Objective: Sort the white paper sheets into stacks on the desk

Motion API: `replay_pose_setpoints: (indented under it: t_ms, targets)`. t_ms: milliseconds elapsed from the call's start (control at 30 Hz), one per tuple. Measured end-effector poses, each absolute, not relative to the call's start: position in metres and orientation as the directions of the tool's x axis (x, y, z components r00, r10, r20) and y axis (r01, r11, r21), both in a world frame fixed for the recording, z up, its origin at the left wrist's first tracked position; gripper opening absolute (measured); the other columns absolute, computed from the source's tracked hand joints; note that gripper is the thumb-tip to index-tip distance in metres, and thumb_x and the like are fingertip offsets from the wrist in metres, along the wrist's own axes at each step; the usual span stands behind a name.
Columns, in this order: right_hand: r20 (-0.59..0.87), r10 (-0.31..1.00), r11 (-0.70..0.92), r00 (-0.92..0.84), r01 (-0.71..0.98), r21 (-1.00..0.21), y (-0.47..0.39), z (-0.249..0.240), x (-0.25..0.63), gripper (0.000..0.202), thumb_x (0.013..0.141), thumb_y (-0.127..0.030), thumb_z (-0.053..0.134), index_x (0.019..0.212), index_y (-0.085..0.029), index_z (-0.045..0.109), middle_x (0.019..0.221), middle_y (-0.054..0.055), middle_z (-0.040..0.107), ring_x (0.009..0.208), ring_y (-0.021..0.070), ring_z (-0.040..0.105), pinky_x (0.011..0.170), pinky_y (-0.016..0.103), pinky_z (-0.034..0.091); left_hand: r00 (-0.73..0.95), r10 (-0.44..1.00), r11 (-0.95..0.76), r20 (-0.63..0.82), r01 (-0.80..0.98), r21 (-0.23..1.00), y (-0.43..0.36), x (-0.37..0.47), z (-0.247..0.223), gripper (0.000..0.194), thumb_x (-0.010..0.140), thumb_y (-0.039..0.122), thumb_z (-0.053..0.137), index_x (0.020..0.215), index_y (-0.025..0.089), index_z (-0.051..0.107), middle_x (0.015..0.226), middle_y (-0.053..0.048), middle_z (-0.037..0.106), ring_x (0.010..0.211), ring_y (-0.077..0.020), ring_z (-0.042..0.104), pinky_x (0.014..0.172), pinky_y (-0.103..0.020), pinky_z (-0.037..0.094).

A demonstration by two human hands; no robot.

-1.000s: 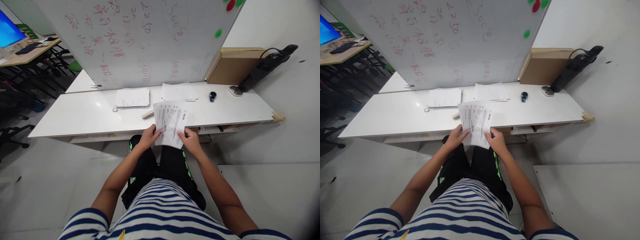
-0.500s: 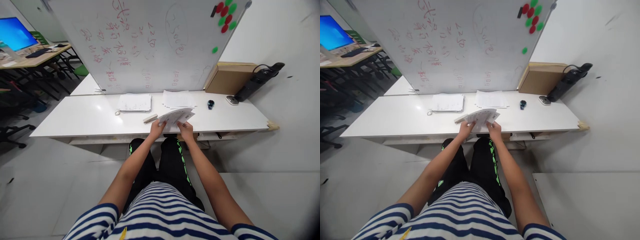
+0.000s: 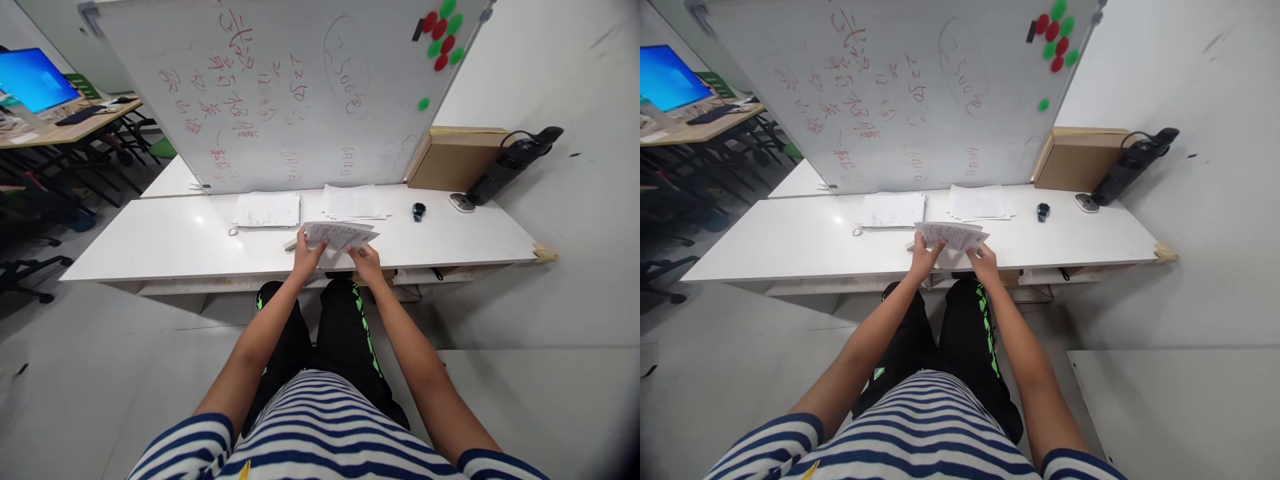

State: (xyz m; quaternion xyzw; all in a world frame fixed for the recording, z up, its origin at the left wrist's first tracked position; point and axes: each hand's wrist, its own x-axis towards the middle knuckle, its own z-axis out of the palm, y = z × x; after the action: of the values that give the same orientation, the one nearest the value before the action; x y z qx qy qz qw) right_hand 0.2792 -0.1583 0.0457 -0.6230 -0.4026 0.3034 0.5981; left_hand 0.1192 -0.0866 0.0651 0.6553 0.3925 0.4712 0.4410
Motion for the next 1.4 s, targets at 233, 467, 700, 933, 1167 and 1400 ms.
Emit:
replay_pose_setpoints:
  t_ms: [233, 467, 700, 933, 1167, 1400]
  targets:
    - [0.292, 0.863, 0.223, 0.413, 0.208, -0.952, -0.165, 0.049, 0.283, 0.057, 0.076, -0.043, 0.065, 0.128, -0.022, 0.056, 0.122, 0.010, 0.063, 0.114, 0.0260, 0.056, 0.095, 0.040, 0.044, 0.223, 0.892, -0.433, 0.394, 0.162, 0.887, -0.077, 0.111, 0.057, 0.054, 0.080, 0.035, 0.066, 0.127, 0.021, 0.044, 0.117, -0.011, 0.057, 0.112, -0.0213, 0.054, 0.099, -0.036, 0.039]
    - [0.404, 0.838, 0.293, 0.366, 0.324, -0.900, -0.160, 0.061, 0.280, 0.027, 0.078, -0.026, 0.057, 0.102, -0.022, 0.071, 0.109, 0.007, 0.068, 0.103, 0.0217, 0.062, 0.091, 0.037, 0.048, 0.229, 0.913, -0.384, 0.337, 0.208, 0.900, -0.074, 0.108, 0.065, 0.023, 0.079, 0.031, 0.063, 0.098, 0.018, 0.062, 0.092, -0.006, 0.065, 0.091, -0.0234, 0.060, 0.080, -0.036, 0.048]
    - [0.427, 0.808, 0.246, 0.406, 0.425, -0.871, -0.164, 0.070, 0.276, 0.027, 0.081, -0.037, 0.060, 0.096, -0.018, 0.070, 0.101, 0.008, 0.069, 0.097, 0.0229, 0.063, 0.087, 0.036, 0.048, 0.204, 0.892, -0.436, 0.404, 0.151, 0.887, -0.075, 0.107, 0.083, 0.029, 0.074, 0.040, 0.070, 0.095, 0.021, 0.069, 0.118, -0.007, 0.056, 0.118, -0.0238, 0.050, 0.099, -0.036, 0.043]
    - [0.237, 0.861, 0.172, 0.451, 0.181, -0.968, -0.158, 0.069, 0.268, 0.039, 0.078, -0.046, 0.062, 0.104, -0.018, 0.068, 0.107, 0.007, 0.070, 0.103, 0.0252, 0.062, 0.089, 0.038, 0.049, 0.406, 0.891, -0.168, 0.202, -0.117, 0.979, -0.071, 0.116, 0.086, 0.042, 0.073, 0.044, 0.071, 0.104, 0.017, 0.064, 0.104, -0.008, 0.068, 0.099, -0.0249, 0.061, 0.088, -0.039, 0.048]
    - [0.041, 0.873, 0.031, 0.485, 0.029, -0.999, -0.149, 0.063, 0.265, 0.046, 0.070, -0.045, 0.070, 0.104, -0.014, 0.068, 0.109, 0.011, 0.070, 0.105, 0.0280, 0.062, 0.091, 0.041, 0.048, 0.452, 0.886, -0.057, 0.100, -0.108, 0.993, -0.058, 0.117, 0.077, 0.050, 0.071, 0.042, 0.072, 0.111, 0.017, 0.059, 0.117, -0.011, 0.064, 0.109, -0.0273, 0.058, 0.093, -0.042, 0.046]
    - [0.075, 0.875, 0.053, 0.479, 0.059, -0.997, -0.148, 0.068, 0.269, 0.047, 0.069, -0.046, 0.070, 0.103, -0.014, 0.068, 0.109, 0.012, 0.069, 0.103, 0.0290, 0.063, 0.087, 0.042, 0.050, 0.497, 0.857, -0.077, 0.135, -0.136, 0.988, -0.046, 0.107, 0.078, 0.061, 0.067, 0.040, 0.077, 0.117, 0.017, 0.050, 0.111, -0.013, 0.065, 0.104, -0.0250, 0.061, 0.089, -0.042, 0.048]
